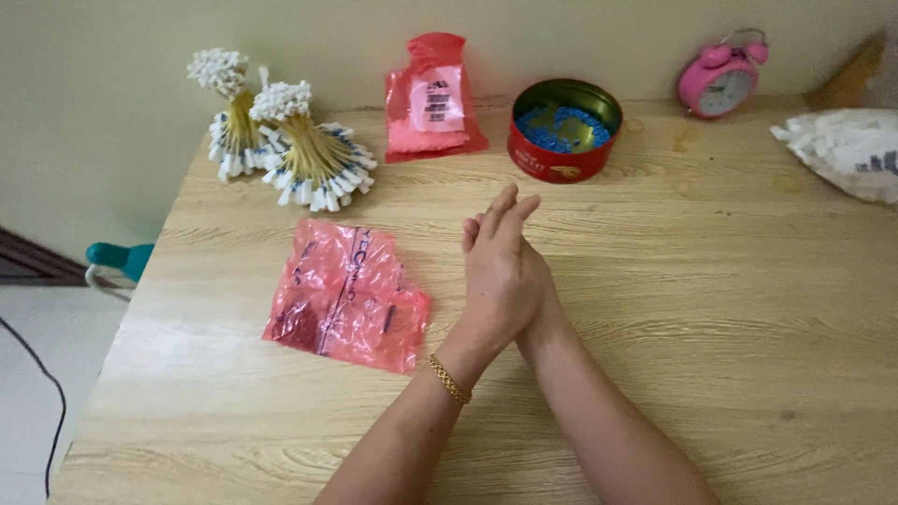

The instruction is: The person bundles electronic cables together by hand and secures them, then gathers small red components from the table and places them into a pink plastic bag, which is subsequently tied closed.

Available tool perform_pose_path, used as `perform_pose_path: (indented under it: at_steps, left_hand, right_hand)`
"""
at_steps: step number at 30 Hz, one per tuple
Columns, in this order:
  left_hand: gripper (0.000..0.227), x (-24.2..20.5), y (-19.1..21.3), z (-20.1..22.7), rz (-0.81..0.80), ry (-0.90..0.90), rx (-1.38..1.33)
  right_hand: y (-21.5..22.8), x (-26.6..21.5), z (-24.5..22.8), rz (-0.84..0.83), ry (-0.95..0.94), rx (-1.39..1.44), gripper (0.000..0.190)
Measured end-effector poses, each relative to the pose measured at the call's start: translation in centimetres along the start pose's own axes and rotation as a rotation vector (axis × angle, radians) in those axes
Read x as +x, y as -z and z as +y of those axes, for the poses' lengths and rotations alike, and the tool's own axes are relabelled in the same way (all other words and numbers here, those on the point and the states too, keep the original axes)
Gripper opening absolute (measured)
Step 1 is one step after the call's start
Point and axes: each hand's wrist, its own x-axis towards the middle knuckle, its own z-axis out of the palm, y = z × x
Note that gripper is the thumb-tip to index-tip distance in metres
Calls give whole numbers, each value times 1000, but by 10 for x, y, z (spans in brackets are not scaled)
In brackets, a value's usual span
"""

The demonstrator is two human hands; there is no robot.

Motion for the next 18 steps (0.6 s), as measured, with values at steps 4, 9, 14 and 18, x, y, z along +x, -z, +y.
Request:
perform_pose_path:
  at_steps: [4, 9, 14, 18]
  left_hand:
    - [50, 10, 41, 29, 35, -31, 39]
    - [43, 28, 126, -27, -343, -220, 334]
    - [51, 28, 154, -95, -772, -220, 676]
    - [34, 39, 160, -94, -873, -252, 776]
  right_hand:
    - [-55, -21, -21, -73, -36, -67, 37]
    - [-26, 1, -27, 376, -90, 221, 31]
    - [-32, -2, -20, 337, -100, 187, 32]
    - [-33, -6, -12, 355, -144, 203, 34]
